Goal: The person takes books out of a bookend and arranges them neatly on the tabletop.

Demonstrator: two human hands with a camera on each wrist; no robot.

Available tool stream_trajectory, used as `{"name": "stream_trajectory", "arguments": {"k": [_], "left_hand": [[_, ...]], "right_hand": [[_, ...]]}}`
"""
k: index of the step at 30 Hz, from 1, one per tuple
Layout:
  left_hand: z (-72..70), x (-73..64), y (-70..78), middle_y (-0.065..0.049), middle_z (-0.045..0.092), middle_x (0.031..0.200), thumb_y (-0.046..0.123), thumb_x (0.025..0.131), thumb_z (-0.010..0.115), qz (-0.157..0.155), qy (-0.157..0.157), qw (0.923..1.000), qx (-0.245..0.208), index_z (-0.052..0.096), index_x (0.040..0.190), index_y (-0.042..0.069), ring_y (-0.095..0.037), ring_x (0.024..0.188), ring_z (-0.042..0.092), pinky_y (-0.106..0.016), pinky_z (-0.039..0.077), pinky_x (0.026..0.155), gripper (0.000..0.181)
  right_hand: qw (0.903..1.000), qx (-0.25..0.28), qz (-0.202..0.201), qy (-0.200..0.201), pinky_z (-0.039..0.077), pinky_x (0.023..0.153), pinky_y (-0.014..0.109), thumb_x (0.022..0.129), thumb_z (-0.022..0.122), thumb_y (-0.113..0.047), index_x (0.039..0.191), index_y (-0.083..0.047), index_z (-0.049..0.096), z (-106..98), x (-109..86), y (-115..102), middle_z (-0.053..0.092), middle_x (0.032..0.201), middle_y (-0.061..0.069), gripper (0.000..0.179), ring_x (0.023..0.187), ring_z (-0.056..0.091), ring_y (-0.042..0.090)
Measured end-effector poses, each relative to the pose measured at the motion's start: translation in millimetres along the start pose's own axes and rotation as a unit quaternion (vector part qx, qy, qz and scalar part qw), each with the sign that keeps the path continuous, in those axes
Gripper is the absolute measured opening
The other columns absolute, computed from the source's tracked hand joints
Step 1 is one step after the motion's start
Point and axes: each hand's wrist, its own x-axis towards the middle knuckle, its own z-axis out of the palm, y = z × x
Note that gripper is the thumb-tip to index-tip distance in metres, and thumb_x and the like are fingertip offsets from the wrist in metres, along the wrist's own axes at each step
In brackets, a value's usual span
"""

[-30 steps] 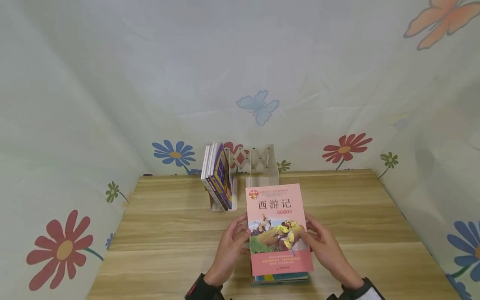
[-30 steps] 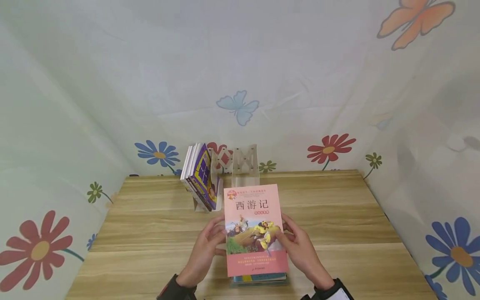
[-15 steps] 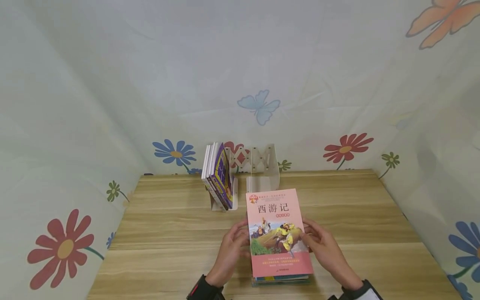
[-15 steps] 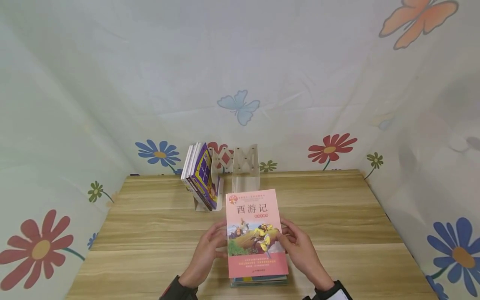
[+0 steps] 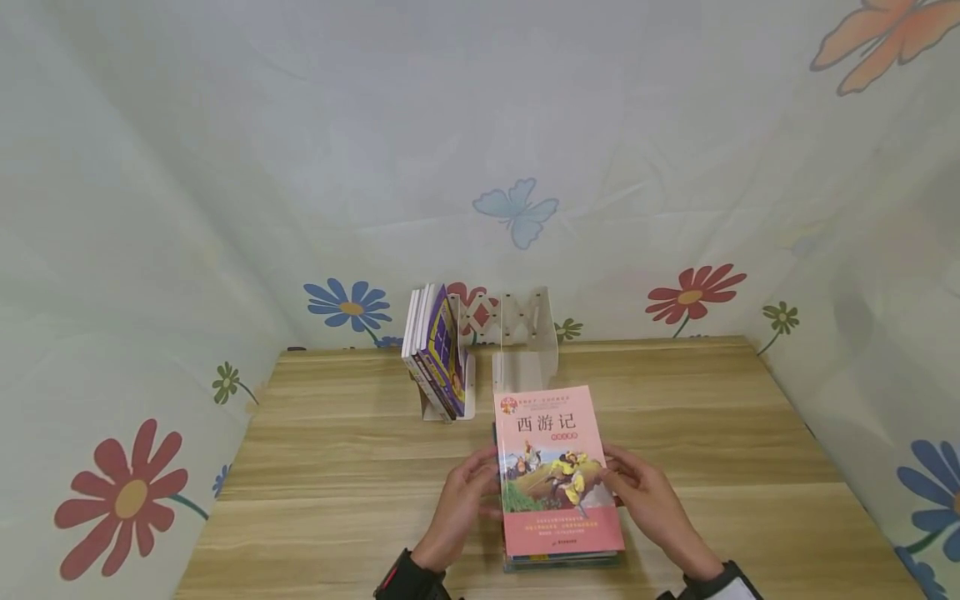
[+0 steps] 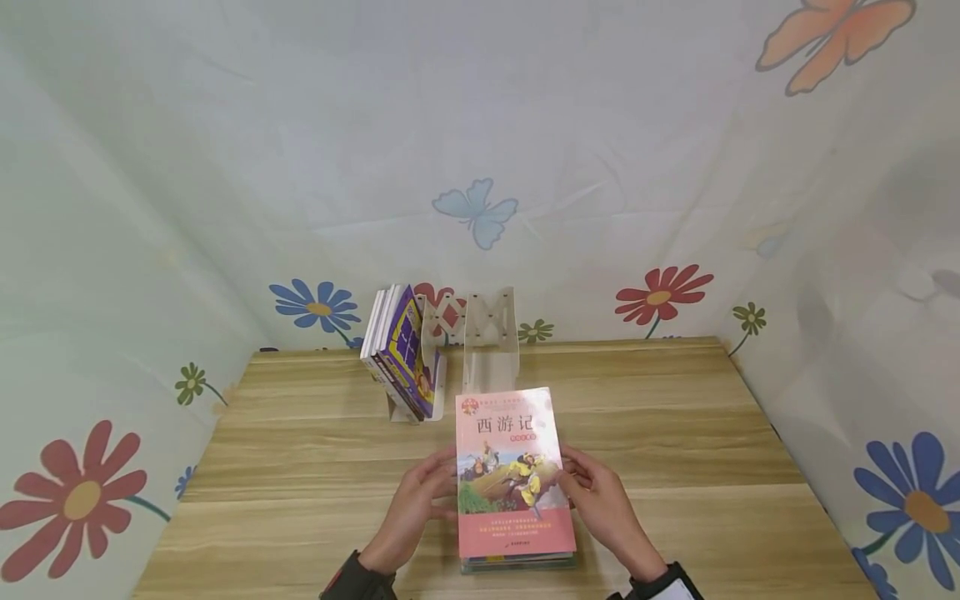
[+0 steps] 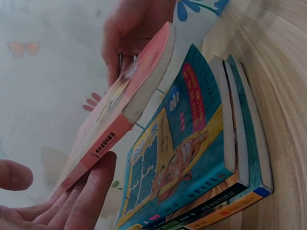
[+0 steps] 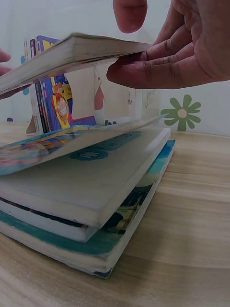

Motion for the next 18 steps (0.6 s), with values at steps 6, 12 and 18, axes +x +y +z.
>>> {"name": "stream_trajectory", "arguments": {"k": [6, 12, 18], "left_hand": [[-1.2, 2.2, -5.9, -0.01, 0.06, 0.111, 0.026, 0.097, 0.045, -0.008, 0.011, 0.9998, 0.012, 0.045, 0.13, 0.006, -0.029, 0.098, 0.056, -0.042, 0.055, 0.072, 0.039], [-1.9, 5.2, -10.9, -0.009, 0.06, 0.112, 0.025, 0.098, 0.044, -0.012, 0.015, 0.9994, 0.03, 0.045, 0.131, 0.007, -0.026, 0.098, 0.056, -0.044, 0.054, 0.074, 0.038], [-1.6, 2.6, -7.6, -0.011, 0.06, 0.112, 0.021, 0.098, 0.044, -0.01, 0.014, 0.999, 0.042, 0.047, 0.128, 0.003, -0.027, 0.095, 0.056, -0.047, 0.053, 0.075, 0.035]], "right_hand": [[1.0, -0.004, 0.002, 0.005, 0.054, 0.071, 0.033, 0.092, 0.056, -0.014, 0.128, -0.003, 0.048, 2.5, 0.0, 4.2, 0.062, 0.097, 0.009, 0.039, 0.088, 0.059, 0.019], [0.9996, -0.021, -0.005, 0.018, 0.055, 0.07, 0.037, 0.091, 0.058, -0.012, 0.124, -0.002, 0.053, 4.6, 0.5, 11.3, 0.059, 0.11, 0.014, 0.035, 0.091, 0.058, 0.019], [0.9998, 0.001, -0.006, 0.018, 0.055, 0.067, 0.037, 0.089, 0.056, -0.007, 0.125, -0.002, 0.051, 5.5, 0.9, 17.5, 0.056, 0.109, 0.015, 0.036, 0.086, 0.058, 0.02]]}}
